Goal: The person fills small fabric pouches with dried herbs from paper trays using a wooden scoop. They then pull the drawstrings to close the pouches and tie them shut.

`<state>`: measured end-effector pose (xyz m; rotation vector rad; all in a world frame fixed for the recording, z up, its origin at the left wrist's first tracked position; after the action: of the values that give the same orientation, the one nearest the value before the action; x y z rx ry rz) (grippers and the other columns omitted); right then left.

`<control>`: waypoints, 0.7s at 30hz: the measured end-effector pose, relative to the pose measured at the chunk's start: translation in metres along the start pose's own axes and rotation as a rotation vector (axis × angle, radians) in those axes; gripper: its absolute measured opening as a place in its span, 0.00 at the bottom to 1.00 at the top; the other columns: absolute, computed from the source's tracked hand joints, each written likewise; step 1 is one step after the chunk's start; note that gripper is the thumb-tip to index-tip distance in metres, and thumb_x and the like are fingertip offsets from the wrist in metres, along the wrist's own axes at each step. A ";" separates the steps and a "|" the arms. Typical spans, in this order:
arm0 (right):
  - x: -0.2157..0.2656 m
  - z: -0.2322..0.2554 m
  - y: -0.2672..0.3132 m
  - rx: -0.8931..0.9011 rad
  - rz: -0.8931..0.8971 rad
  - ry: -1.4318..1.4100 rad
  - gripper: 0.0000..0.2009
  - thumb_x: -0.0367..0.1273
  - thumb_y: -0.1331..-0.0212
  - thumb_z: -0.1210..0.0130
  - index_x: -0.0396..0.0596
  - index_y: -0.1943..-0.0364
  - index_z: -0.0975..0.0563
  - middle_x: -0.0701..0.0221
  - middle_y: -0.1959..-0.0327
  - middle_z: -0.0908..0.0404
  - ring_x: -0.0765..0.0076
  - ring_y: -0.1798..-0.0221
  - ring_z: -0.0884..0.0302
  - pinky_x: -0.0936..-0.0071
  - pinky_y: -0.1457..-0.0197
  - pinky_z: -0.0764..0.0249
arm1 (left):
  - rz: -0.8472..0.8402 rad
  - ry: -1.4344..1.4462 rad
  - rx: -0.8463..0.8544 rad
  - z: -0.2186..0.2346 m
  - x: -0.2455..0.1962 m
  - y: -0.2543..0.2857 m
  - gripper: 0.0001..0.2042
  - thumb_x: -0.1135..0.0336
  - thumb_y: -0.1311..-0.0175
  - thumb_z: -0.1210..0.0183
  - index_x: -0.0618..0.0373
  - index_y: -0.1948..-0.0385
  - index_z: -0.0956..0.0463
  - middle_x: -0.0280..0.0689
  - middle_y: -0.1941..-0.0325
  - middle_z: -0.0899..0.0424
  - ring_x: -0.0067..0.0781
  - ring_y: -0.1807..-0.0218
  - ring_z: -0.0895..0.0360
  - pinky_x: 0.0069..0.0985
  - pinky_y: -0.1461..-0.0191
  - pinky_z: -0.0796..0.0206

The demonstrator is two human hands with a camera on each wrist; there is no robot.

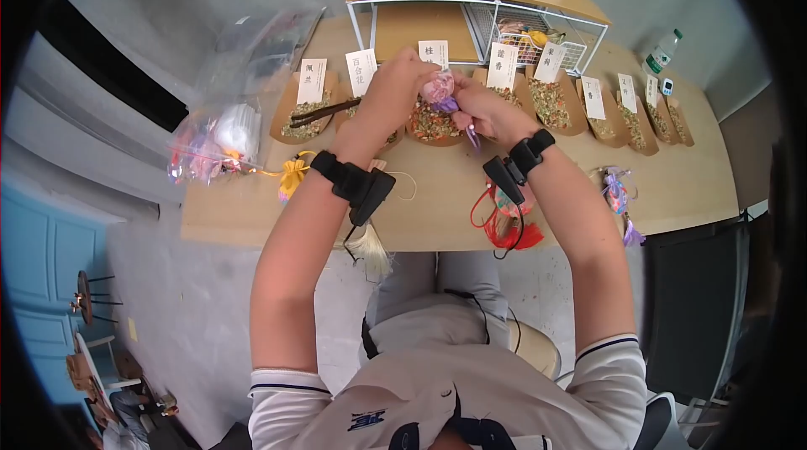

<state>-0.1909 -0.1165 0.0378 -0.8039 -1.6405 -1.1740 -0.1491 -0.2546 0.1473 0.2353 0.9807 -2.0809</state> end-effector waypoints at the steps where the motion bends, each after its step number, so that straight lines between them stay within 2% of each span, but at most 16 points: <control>1: -0.003 0.001 -0.001 -0.019 -0.007 -0.055 0.09 0.30 0.24 0.61 0.52 0.47 0.29 0.75 0.72 0.23 0.86 0.87 0.41 0.83 0.88 0.45 | 0.027 -0.036 0.028 0.004 -0.001 0.001 0.10 0.66 0.36 0.38 0.56 0.56 0.15 0.47 0.67 0.23 0.50 0.62 0.23 0.38 0.56 0.32; 2: -0.006 0.003 -0.002 -0.040 -0.012 -0.110 0.08 0.31 0.23 0.60 0.52 0.47 0.30 0.75 0.71 0.23 0.86 0.87 0.41 0.83 0.88 0.45 | 0.051 -0.071 0.054 0.008 -0.003 0.000 0.10 0.66 0.35 0.39 0.56 0.55 0.15 0.47 0.67 0.24 0.50 0.62 0.24 0.38 0.56 0.32; 5: 0.007 0.000 0.011 -0.039 -0.001 -0.157 0.10 0.21 0.29 0.65 0.51 0.56 0.32 0.73 0.73 0.27 0.80 0.86 0.39 0.80 0.86 0.45 | 0.082 -0.139 0.103 0.015 -0.005 0.001 0.11 0.65 0.34 0.39 0.54 0.55 0.15 0.46 0.66 0.25 0.48 0.62 0.24 0.37 0.55 0.31; 8: 0.009 -0.004 0.014 -0.020 -0.014 -0.203 0.09 0.23 0.27 0.63 0.53 0.56 0.31 0.73 0.72 0.26 0.80 0.84 0.37 0.81 0.84 0.42 | 0.109 -0.044 0.072 0.009 0.004 0.004 0.17 0.59 0.34 0.38 0.57 0.48 0.19 0.44 0.62 0.22 0.43 0.60 0.23 0.35 0.53 0.30; 11: 0.012 -0.009 0.014 0.083 -0.041 -0.394 0.05 0.27 0.25 0.59 0.54 0.55 0.31 0.73 0.70 0.25 0.81 0.83 0.36 0.83 0.82 0.39 | 0.091 -0.126 -0.198 0.018 -0.002 0.011 0.25 0.51 0.32 0.40 0.61 0.42 0.24 0.41 0.56 0.20 0.35 0.60 0.22 0.34 0.53 0.29; 14: 0.020 -0.008 0.018 0.087 -0.011 -0.382 0.03 0.31 0.24 0.56 0.54 0.53 0.31 0.73 0.69 0.24 0.81 0.83 0.37 0.84 0.81 0.38 | 0.743 0.627 0.057 0.012 0.040 0.008 0.28 0.45 0.30 0.44 0.63 0.42 0.26 0.39 0.54 0.19 0.31 0.60 0.20 0.33 0.55 0.27; 17: 0.027 -0.013 0.027 0.150 0.008 -0.408 0.04 0.32 0.23 0.56 0.55 0.51 0.31 0.74 0.68 0.24 0.81 0.82 0.38 0.84 0.80 0.39 | 0.816 0.778 0.081 -0.005 0.065 0.015 0.19 0.53 0.25 0.49 0.60 0.47 0.25 0.40 0.57 0.19 0.31 0.64 0.19 0.33 0.59 0.24; 20: 0.024 -0.014 0.021 0.252 -0.005 -0.404 0.06 0.31 0.23 0.57 0.55 0.48 0.31 0.73 0.66 0.23 0.82 0.82 0.39 0.83 0.80 0.40 | 0.899 1.127 0.239 -0.036 0.066 0.024 0.12 0.65 0.23 0.55 0.61 0.48 0.28 0.40 0.59 0.18 0.31 0.65 0.18 0.32 0.61 0.21; 21: 0.027 -0.015 0.020 0.259 0.001 -0.394 0.06 0.31 0.23 0.56 0.55 0.48 0.32 0.73 0.66 0.23 0.82 0.82 0.39 0.83 0.80 0.40 | 0.911 1.168 0.227 -0.036 0.058 0.022 0.12 0.67 0.23 0.57 0.61 0.48 0.29 0.40 0.59 0.18 0.30 0.65 0.18 0.32 0.61 0.21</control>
<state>-0.1777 -0.1237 0.0712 -0.9057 -2.0625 -0.8098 -0.1772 -0.2714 0.0829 1.7742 0.9382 -1.0694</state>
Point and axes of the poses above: each hand's wrist, its own y-axis away from the middle knuckle, its own z-axis out of the back of the hand, x = y × z, the point moved 7 cm from there along -y, towards the middle knuckle
